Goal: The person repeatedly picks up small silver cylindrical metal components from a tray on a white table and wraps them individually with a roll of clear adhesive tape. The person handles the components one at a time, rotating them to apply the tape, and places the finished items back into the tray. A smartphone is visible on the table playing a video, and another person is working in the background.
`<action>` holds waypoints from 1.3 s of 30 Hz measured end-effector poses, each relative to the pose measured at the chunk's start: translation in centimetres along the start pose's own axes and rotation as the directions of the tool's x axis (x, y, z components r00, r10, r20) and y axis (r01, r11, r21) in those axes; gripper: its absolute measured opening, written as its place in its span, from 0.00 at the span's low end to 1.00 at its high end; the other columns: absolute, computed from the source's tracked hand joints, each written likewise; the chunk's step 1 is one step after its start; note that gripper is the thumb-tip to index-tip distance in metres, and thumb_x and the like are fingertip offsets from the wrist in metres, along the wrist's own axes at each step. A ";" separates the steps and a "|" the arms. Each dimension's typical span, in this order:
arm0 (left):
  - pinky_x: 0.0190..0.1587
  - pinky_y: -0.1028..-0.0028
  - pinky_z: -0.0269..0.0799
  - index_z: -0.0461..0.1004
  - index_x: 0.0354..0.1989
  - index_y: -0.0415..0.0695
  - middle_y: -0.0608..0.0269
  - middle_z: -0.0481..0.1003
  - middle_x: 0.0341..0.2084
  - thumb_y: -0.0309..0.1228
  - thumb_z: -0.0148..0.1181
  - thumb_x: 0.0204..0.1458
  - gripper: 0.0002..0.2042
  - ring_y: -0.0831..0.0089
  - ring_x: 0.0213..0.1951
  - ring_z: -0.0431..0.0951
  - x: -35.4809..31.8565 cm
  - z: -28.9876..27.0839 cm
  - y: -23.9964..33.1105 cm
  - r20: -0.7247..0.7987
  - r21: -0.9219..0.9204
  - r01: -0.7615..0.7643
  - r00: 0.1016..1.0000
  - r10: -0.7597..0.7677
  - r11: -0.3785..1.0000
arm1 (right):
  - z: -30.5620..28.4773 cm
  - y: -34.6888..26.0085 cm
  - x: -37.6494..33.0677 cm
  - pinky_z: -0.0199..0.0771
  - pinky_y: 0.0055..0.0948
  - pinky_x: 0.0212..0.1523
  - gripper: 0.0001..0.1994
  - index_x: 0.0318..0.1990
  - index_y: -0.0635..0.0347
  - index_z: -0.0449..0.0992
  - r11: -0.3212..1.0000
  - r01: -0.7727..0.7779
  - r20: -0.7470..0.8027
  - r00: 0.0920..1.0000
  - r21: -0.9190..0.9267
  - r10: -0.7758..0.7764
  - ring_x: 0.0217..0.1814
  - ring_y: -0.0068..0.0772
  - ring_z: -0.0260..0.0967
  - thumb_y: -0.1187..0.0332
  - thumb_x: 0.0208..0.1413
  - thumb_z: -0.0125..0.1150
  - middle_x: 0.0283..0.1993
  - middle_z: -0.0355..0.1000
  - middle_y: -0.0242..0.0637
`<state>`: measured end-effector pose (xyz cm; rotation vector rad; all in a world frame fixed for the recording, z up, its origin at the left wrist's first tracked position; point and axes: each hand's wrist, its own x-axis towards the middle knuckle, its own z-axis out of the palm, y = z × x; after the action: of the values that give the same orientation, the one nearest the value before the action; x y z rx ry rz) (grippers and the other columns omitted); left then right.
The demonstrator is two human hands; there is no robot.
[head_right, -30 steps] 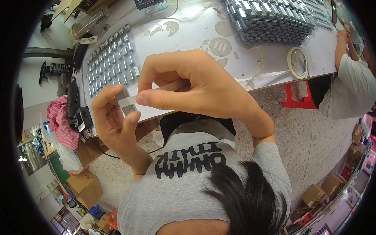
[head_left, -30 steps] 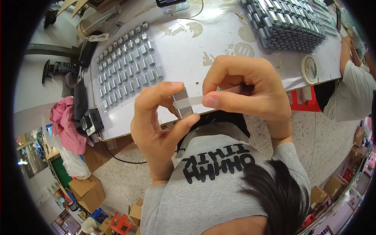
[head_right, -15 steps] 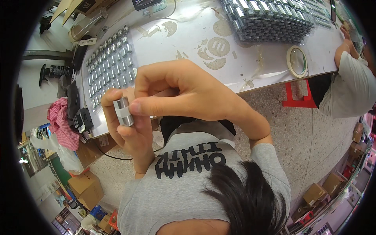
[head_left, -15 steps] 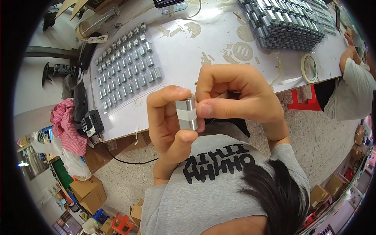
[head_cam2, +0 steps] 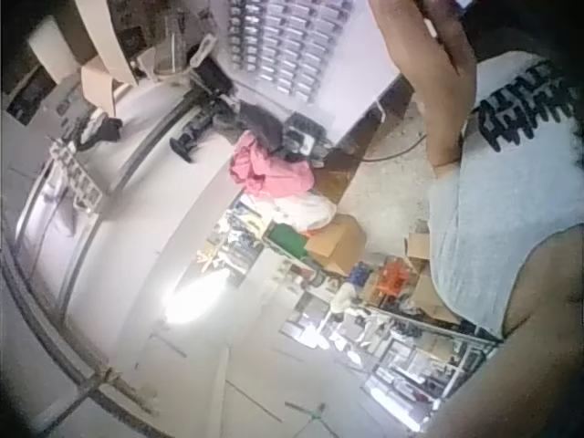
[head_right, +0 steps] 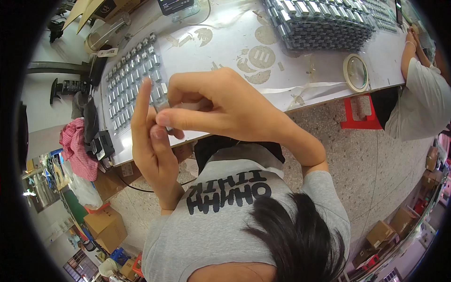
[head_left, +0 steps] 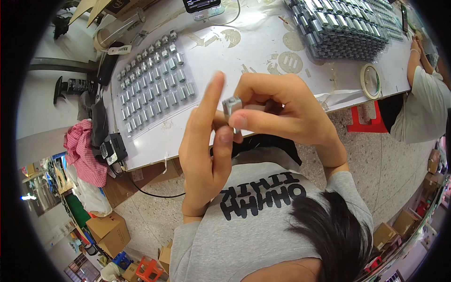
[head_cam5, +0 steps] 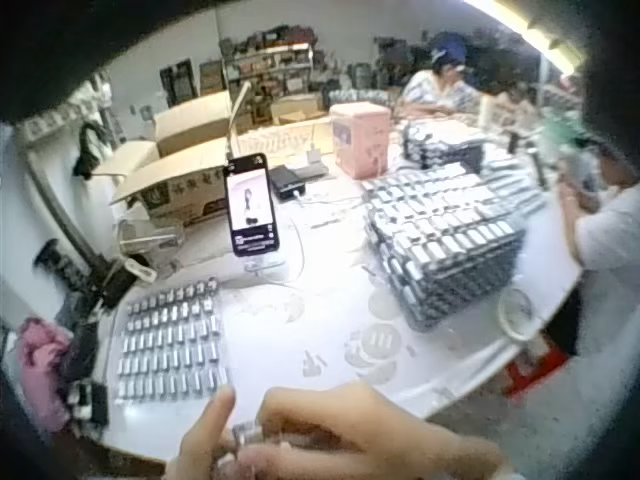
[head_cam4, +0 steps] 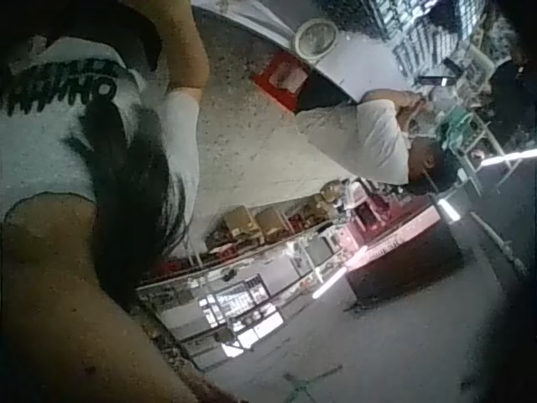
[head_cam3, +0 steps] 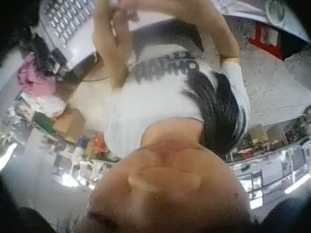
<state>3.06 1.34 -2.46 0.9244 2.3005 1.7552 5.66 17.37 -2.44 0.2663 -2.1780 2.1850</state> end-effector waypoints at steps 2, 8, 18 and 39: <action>0.30 0.77 0.64 0.66 0.49 0.37 0.62 0.68 0.22 0.23 0.55 0.46 0.19 0.72 0.27 0.67 0.2 -0.2 0.3 0.014 -0.064 -0.055 0.998 0.056 0.996 | -0.3 -0.3 -0.1 0.46 0.13 0.18 0.08 0.25 0.63 0.68 0.999 -0.032 0.042 0.999 0.006 0.032 0.19 0.08 0.50 0.69 0.47 0.60 0.17 0.60 0.23; 0.30 0.75 0.65 0.69 0.42 0.40 0.63 0.70 0.23 0.23 0.67 0.29 0.25 0.69 0.27 0.68 1.1 -1.3 -0.2 0.099 0.301 -0.345 0.939 0.331 0.889 | -0.7 -0.5 -0.3 0.51 0.14 0.20 0.09 0.22 0.64 0.69 0.996 -0.069 0.071 0.995 -0.049 0.072 0.20 0.12 0.54 0.69 0.47 0.60 0.19 0.64 0.27; 0.29 0.77 0.64 0.70 0.40 0.40 0.63 0.70 0.24 0.24 0.68 0.30 0.22 0.73 0.26 0.68 0.9 -2.0 -0.7 0.252 -0.035 -0.226 0.941 0.227 0.974 | -2.1 -0.3 -1.4 0.61 0.20 0.25 0.07 0.26 0.65 0.71 0.991 -0.115 0.247 0.960 -0.071 0.129 0.22 0.19 0.60 0.70 0.47 0.60 0.21 0.67 0.32; 0.35 0.75 0.59 0.67 0.51 0.44 0.68 0.65 0.26 0.30 0.65 0.34 0.29 0.71 0.31 0.61 0.4 -1.7 -0.1 0.180 0.316 -0.342 0.938 0.298 0.885 | -0.6 2.2 -1.1 0.43 0.17 0.16 0.11 0.18 0.64 0.66 0.999 0.041 0.000 0.999 0.004 -0.041 0.17 0.11 0.47 0.70 0.45 0.60 0.14 0.55 0.24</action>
<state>2.02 0.10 -1.90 1.5084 2.5294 1.3532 6.38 18.05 -4.75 0.3089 -2.1486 2.1688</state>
